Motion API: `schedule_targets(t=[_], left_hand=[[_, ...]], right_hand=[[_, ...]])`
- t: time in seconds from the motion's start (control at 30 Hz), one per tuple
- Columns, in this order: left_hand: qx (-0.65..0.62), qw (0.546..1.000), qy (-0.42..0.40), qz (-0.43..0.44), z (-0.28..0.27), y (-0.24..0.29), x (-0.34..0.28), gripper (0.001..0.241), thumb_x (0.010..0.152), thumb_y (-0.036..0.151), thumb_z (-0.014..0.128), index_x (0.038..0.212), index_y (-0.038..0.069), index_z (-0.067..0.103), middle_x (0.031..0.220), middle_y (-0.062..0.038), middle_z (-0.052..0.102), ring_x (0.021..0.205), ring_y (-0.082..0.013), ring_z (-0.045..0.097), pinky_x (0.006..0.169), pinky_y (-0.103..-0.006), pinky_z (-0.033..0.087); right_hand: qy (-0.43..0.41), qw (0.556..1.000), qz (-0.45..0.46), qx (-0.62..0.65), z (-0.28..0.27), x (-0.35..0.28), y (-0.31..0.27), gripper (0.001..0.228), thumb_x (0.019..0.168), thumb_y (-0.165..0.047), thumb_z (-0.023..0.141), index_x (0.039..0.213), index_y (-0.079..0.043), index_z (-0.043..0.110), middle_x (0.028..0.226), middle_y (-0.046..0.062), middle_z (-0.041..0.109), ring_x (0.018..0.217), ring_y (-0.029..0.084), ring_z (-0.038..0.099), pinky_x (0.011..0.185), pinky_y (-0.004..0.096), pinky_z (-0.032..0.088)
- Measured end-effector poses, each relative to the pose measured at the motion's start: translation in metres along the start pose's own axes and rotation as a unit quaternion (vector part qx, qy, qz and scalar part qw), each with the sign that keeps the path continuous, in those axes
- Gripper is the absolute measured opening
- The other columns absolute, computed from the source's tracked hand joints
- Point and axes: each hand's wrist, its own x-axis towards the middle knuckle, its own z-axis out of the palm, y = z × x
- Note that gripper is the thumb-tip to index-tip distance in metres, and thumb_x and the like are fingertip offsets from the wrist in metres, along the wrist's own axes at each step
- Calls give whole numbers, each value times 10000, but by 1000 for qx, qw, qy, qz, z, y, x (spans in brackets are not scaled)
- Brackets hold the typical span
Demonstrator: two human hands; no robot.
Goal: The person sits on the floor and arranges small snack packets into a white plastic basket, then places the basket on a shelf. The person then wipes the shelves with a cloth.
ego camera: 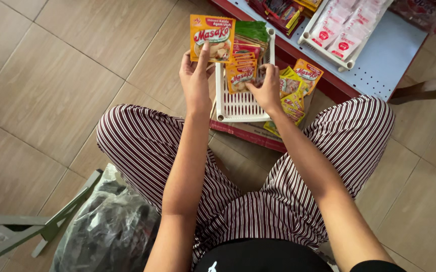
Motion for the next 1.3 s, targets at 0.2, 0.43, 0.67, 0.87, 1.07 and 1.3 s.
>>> schedule_targets(t=[0.2, 0.43, 0.67, 0.87, 1.07, 1.3], left_hand=[[-7, 1000, -14, -14, 1, -10, 1, 319, 936, 276, 775, 1107, 27, 672, 929, -25, 723, 806, -67, 655, 725, -233, 510], [16, 995, -93, -30, 24, -20, -28, 298, 948, 252, 762, 1078, -3, 681, 946, -40, 744, 805, -60, 650, 734, -225, 518], [44, 984, -155, -74, 37, -40, -51, 343, 966, 221, 765, 1167, -36, 660, 992, -67, 738, 822, -93, 653, 713, -229, 520], [59, 994, -69, -65, 18, -57, -23, 633, 1018, 549, 415, 1241, 17, 675, 1203, -101, 726, 1088, -197, 672, 896, -348, 528], [29, 995, 27, -92, -14, -96, 2, 818, 1018, 657, 279, 1336, -14, 624, 1328, -141, 678, 1258, -260, 595, 1089, -437, 421], [9, 991, -7, -135, -18, -154, 3, 759, 1084, 573, 233, 1376, -44, 564, 1289, -161, 677, 1195, -250, 642, 1056, -392, 482]], right_hand=[[-33, 973, 105, 203, -49, 14, -39, 484, 952, -302, 786, 1284, -39, 550, 1183, 81, 597, 823, 101, 673, 695, 240, 580], [-86, 864, 156, 471, -95, -1, -63, 435, 975, -306, 763, 1318, -79, 622, 983, -14, 629, 733, 30, 577, 619, 182, 423], [-104, 860, 134, 482, -93, -11, -42, 225, 969, -223, 788, 1115, -87, 684, 937, -47, 681, 709, 15, 545, 626, 191, 436], [-66, 920, 139, 361, -93, -8, -15, 154, 975, -192, 775, 1011, -73, 685, 787, -22, 698, 650, 45, 633, 572, 218, 510], [-97, 974, 108, 176, -68, -10, -2, 152, 961, -175, 760, 1042, -50, 727, 843, 15, 768, 671, 65, 693, 586, 233, 547], [-91, 978, 92, 163, -2, -11, 6, 208, 981, -141, 710, 1110, -2, 625, 910, 79, 764, 773, 143, 762, 647, 286, 594]])
